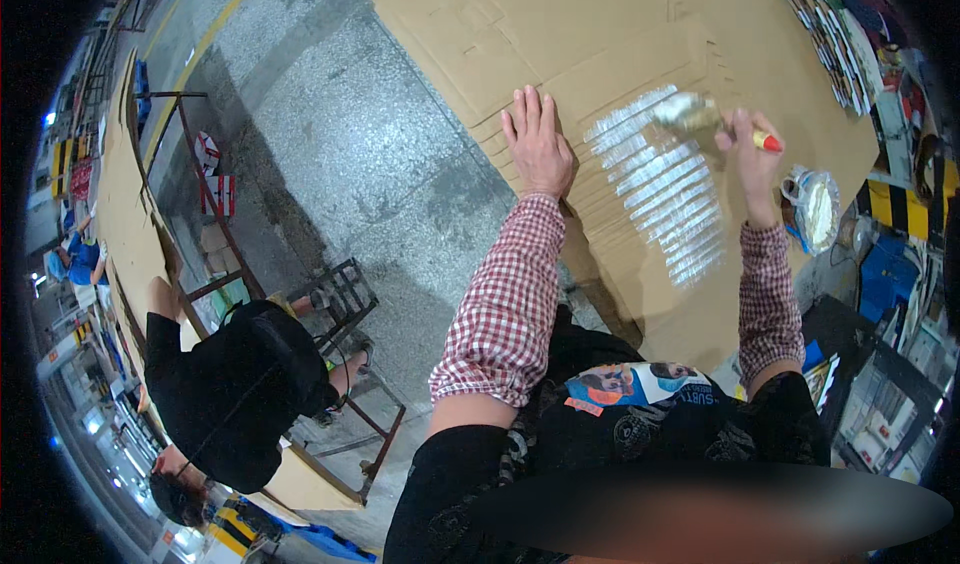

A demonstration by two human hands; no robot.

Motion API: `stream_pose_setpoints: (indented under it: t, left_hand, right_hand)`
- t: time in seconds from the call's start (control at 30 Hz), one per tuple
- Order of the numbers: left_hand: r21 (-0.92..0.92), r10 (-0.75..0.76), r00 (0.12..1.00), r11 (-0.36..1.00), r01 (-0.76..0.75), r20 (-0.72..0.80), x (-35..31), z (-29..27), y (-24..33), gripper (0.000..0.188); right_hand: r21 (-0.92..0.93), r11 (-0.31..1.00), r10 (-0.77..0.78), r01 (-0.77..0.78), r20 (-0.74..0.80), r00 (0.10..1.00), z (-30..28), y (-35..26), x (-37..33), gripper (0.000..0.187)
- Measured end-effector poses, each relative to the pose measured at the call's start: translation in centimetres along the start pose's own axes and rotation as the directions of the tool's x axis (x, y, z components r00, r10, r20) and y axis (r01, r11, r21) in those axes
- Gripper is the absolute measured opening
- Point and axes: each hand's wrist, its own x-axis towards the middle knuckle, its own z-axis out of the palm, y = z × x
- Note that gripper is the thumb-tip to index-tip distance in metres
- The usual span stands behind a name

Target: Apply adhesive or white paint to a stack of fan-folded cardboard products using a brush.

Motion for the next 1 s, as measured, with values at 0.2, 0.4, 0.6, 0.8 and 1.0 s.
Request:
stream_pose_setpoints:
  t: [0.2,0.4,0.6,0.8,1.0]
  left_hand:
    - [-0.024,-0.006,1.000,1.000,0.006,0.006,0.0,0.0,0.5,0.051]
    - [-0.034,-0.009,1.000,0.999,0.010,0.003,0.1,-0.1,0.6,0.052]
    - [0.002,0.002,1.000,1.000,-0.002,0.027,-0.1,-0.3,0.0,0.053]
    - [0.017,0.004,0.999,1.000,-0.005,0.048,0.0,-0.1,0.1,0.054]
    - [0.004,0.002,1.000,1.000,-0.002,0.029,0.0,-0.1,0.3,0.053]
  right_hand:
    - [-0.153,0.976,0.154,-0.153,-0.011,0.988,-2.0,1.9,1.9,0.020]
    - [0.066,0.962,-0.267,0.267,-0.003,0.964,0.2,1.2,1.0,0.024]
    - [0.001,1.000,-0.020,0.020,0.022,1.000,-0.4,0.1,0.5,0.027]
    - [-0.094,0.995,-0.028,0.026,-0.014,1.000,-2.7,2.7,3.1,0.027]
    - [0.023,0.997,-0.073,0.075,-0.087,0.994,-2.7,2.9,4.6,0.027]
